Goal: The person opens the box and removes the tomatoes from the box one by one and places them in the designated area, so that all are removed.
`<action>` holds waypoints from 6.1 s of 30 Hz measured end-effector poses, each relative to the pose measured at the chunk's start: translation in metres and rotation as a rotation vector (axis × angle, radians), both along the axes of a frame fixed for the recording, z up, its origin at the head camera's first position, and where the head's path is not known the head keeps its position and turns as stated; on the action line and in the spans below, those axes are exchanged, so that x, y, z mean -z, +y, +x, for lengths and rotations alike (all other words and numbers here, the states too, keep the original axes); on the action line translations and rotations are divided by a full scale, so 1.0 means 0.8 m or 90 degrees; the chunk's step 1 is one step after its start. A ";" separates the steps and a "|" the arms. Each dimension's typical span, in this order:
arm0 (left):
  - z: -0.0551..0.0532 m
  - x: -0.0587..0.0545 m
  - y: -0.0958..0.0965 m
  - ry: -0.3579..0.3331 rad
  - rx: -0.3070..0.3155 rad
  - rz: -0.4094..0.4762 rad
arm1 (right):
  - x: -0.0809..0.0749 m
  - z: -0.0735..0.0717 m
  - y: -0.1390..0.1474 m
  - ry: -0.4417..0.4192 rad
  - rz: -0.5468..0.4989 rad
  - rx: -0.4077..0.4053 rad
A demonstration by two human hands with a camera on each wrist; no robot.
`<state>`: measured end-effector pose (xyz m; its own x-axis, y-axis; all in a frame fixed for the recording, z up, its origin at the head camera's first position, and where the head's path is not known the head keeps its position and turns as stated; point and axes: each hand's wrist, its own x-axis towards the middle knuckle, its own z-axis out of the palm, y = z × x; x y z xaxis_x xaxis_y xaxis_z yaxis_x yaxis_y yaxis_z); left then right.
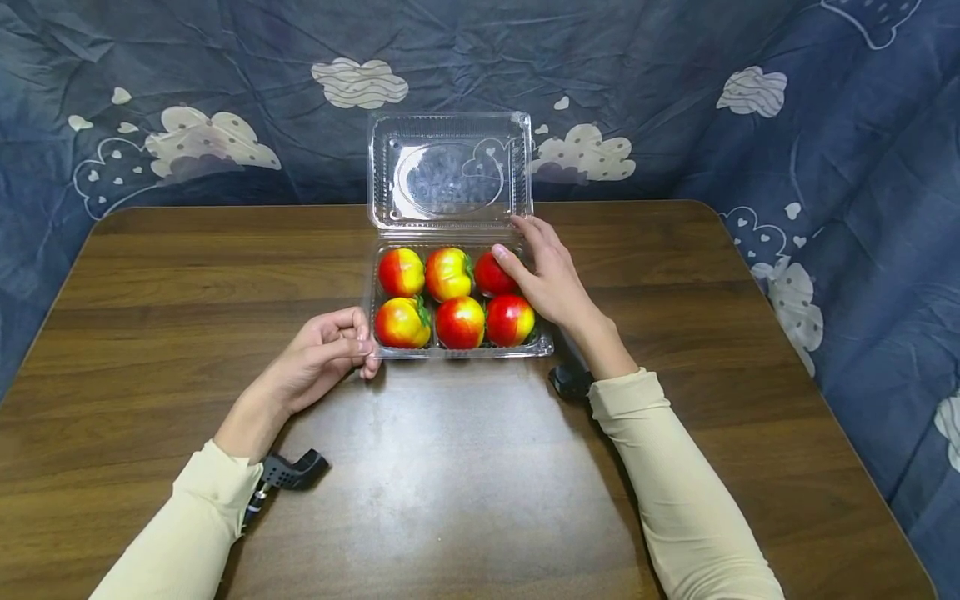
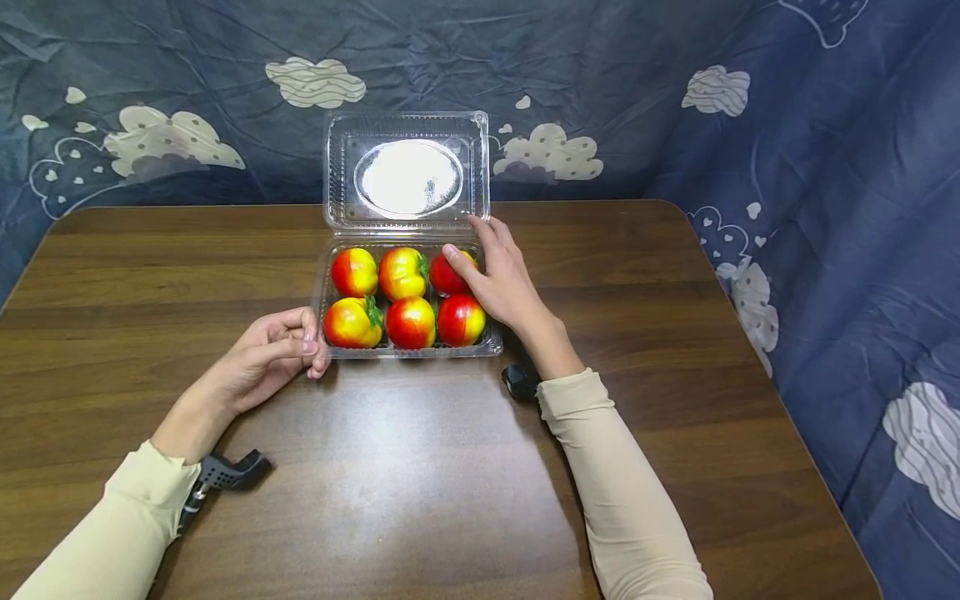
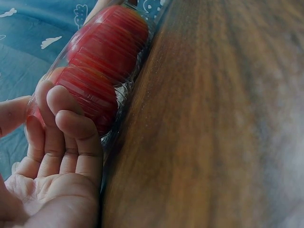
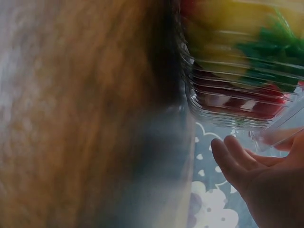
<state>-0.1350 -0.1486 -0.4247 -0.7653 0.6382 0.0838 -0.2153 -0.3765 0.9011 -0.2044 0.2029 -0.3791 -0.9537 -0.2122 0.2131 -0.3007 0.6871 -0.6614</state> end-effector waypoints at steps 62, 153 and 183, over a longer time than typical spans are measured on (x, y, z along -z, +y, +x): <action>0.000 -0.001 0.000 -0.006 -0.014 -0.012 | 0.004 0.003 0.003 -0.109 -0.013 0.001; -0.051 0.003 0.011 0.212 -0.279 -0.097 | -0.011 0.075 0.018 0.140 0.154 -0.139; -0.049 -0.001 0.010 0.209 -0.278 -0.095 | -0.012 0.075 0.022 0.188 0.043 -0.131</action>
